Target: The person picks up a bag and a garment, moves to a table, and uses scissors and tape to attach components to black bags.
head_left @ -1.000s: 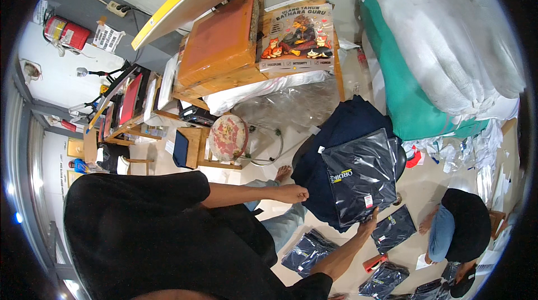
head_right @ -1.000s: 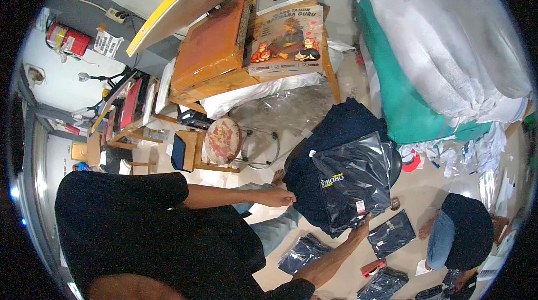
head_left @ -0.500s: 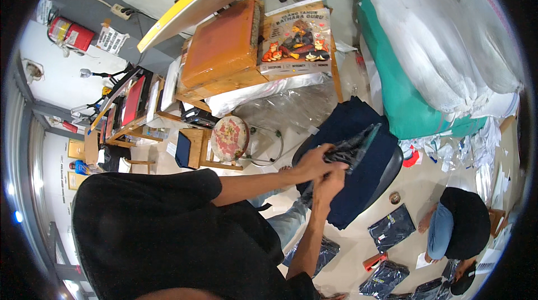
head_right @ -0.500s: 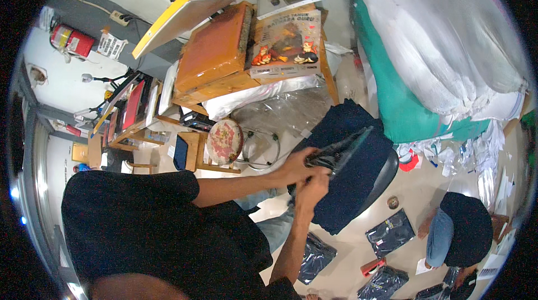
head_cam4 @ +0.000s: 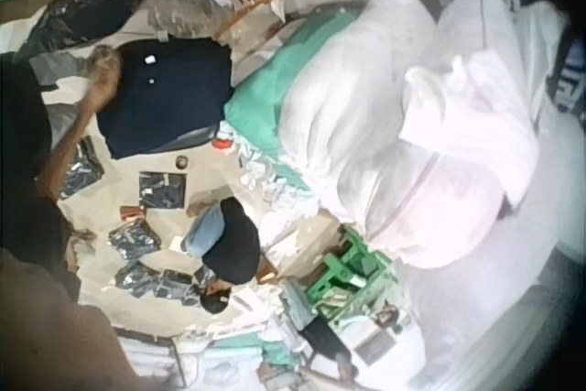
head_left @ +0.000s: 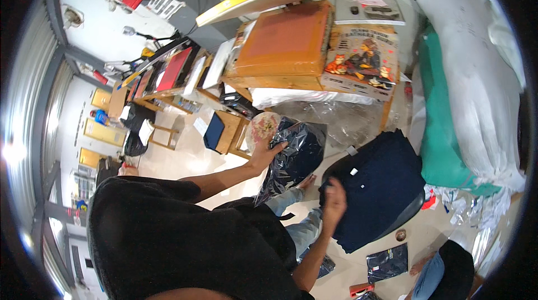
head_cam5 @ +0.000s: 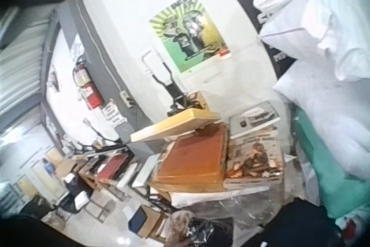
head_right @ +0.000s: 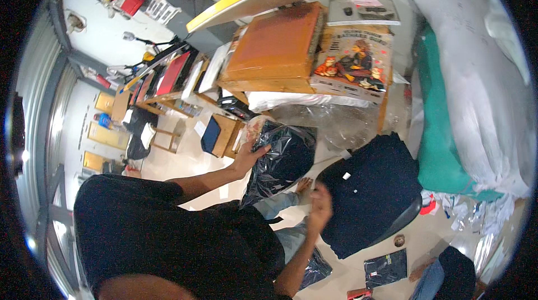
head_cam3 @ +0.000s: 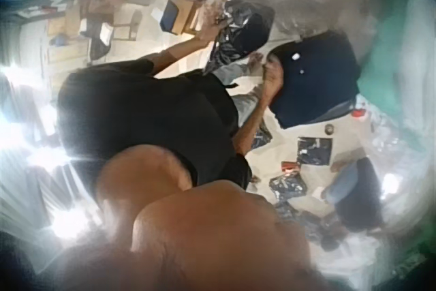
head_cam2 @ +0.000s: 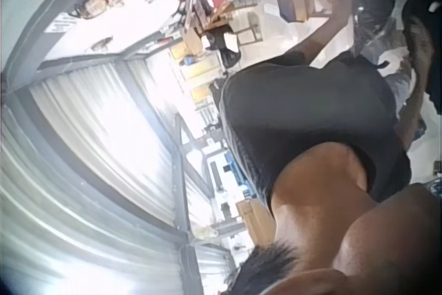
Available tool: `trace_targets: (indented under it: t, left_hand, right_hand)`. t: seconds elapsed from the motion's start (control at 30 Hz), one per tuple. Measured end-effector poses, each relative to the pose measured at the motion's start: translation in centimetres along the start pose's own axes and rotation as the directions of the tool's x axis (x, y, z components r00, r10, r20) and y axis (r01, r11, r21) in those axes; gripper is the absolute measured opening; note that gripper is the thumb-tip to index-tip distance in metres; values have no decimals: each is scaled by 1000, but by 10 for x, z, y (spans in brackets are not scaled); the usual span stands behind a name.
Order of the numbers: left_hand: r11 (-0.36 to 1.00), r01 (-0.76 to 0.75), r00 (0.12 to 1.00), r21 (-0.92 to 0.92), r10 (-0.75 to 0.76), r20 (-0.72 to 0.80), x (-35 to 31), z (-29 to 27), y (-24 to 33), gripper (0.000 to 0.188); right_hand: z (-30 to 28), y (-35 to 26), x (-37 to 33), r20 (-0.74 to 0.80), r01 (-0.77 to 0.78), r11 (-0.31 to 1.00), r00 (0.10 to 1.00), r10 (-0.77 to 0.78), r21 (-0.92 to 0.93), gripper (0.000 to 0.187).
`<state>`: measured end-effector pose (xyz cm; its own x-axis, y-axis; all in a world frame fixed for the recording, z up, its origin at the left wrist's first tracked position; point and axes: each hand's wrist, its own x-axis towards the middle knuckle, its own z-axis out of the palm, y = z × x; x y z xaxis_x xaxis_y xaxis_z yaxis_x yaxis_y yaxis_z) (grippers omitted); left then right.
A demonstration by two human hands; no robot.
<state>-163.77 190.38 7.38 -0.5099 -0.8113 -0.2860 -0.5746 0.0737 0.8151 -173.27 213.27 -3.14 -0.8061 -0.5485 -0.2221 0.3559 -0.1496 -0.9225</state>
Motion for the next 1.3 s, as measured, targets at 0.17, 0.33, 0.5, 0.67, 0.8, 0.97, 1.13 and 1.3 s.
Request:
trace_targets:
  t: [0.17, 0.33, 0.5, 0.67, 0.8, 0.97, 1.13, 1.3]
  left_hand:
    - [997, -46, 995, 56, 51, -90, -2, -53, -43, 33]
    - [993, 9, 994, 114, 3, -111, 3, -73, -57, 35]
    - [999, 34, 994, 35, -30, -109, 3, -75, -66, 36]
    - [995, 12, 997, 97, -6, -71, 6, -57, -46, 49]
    - [991, -11, 1000, 133, 13, -15, 8, -45, -55, 52]
    - [988, -79, 997, 130, 75, 36, 12, -24, -55, 41]
    - [985, -147, 989, 94, 143, 48, 25, -33, -75, 41]
    - [982, -167, 986, 84, 165, 28, 23, -38, -68, 38]
  right_hand:
    - [-188, 194, -29, -693, -583, 389, 670, -267, -713, 55]
    - [-240, 219, -50, -769, -710, 318, 630, -112, -628, 56]
    - [-221, 182, -40, -814, -788, 206, 555, -171, -580, 37]
    - [-199, 205, -50, -892, -897, 181, 341, -298, -403, 26]
    - [-140, 162, -26, -774, -600, 493, 531, -344, -630, 30]
    - [-12, 73, 36, -270, 106, 743, 890, -367, -661, 16]
    - [65, -38, 50, -218, 70, 944, 965, -146, -321, 22]
    - [62, -28, 51, -427, 35, 983, 898, -110, -179, 28]
